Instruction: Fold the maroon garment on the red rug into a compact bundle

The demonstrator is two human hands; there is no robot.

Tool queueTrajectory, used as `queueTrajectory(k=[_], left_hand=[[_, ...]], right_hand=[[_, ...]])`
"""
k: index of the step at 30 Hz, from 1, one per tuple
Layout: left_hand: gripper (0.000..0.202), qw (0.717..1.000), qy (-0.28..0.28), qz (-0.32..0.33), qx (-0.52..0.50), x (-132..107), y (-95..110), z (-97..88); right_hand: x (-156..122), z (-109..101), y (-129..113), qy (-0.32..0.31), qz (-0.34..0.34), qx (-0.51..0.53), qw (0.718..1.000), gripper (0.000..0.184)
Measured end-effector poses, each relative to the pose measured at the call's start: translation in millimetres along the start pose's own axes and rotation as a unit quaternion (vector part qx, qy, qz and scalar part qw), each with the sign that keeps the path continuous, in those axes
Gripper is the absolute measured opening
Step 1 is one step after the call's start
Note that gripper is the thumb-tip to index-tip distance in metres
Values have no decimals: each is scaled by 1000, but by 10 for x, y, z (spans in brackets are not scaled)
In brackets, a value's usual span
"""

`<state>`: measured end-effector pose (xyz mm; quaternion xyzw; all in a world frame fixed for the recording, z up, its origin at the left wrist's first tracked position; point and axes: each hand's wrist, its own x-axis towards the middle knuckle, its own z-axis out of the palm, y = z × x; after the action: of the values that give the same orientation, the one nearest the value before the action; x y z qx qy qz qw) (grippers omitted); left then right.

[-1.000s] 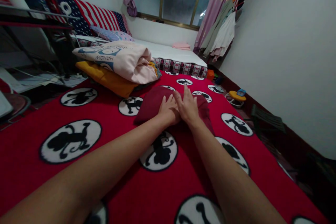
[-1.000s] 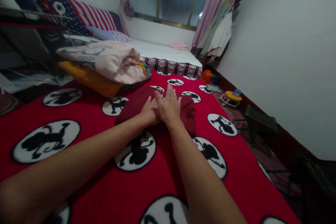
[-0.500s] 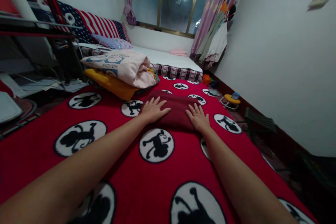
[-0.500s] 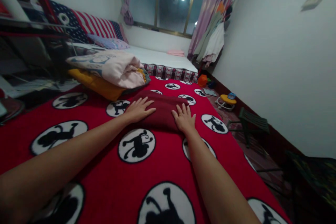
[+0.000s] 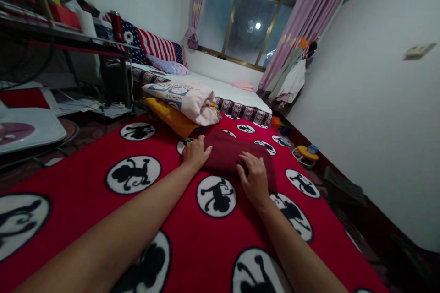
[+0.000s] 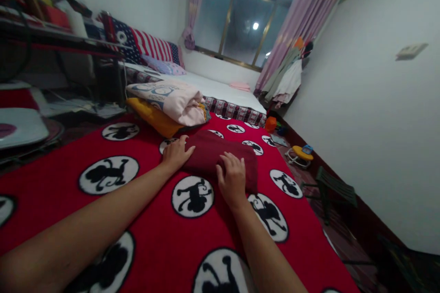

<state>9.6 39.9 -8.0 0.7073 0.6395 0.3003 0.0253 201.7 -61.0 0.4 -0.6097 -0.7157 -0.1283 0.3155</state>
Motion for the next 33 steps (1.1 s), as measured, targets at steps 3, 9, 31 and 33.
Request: queueTrajectory(k=[3, 9, 31, 33], left_hand=[[35, 995, -9, 5, -100, 53, -75, -4], [32, 893, 51, 14, -446, 151, -107, 24], [42, 813, -30, -39, -580, 148, -116, 84], [45, 801, -31, -53, -595, 156, -128, 85]], right_hand=[[117, 52, -416, -83, -36, 9, 996, 45], [486, 228, -853, -243, 30, -102, 964, 84], [2002, -941, 329, 360, 356, 376, 776, 24], [1814, -970, 441, 366, 409, 371, 749, 31]])
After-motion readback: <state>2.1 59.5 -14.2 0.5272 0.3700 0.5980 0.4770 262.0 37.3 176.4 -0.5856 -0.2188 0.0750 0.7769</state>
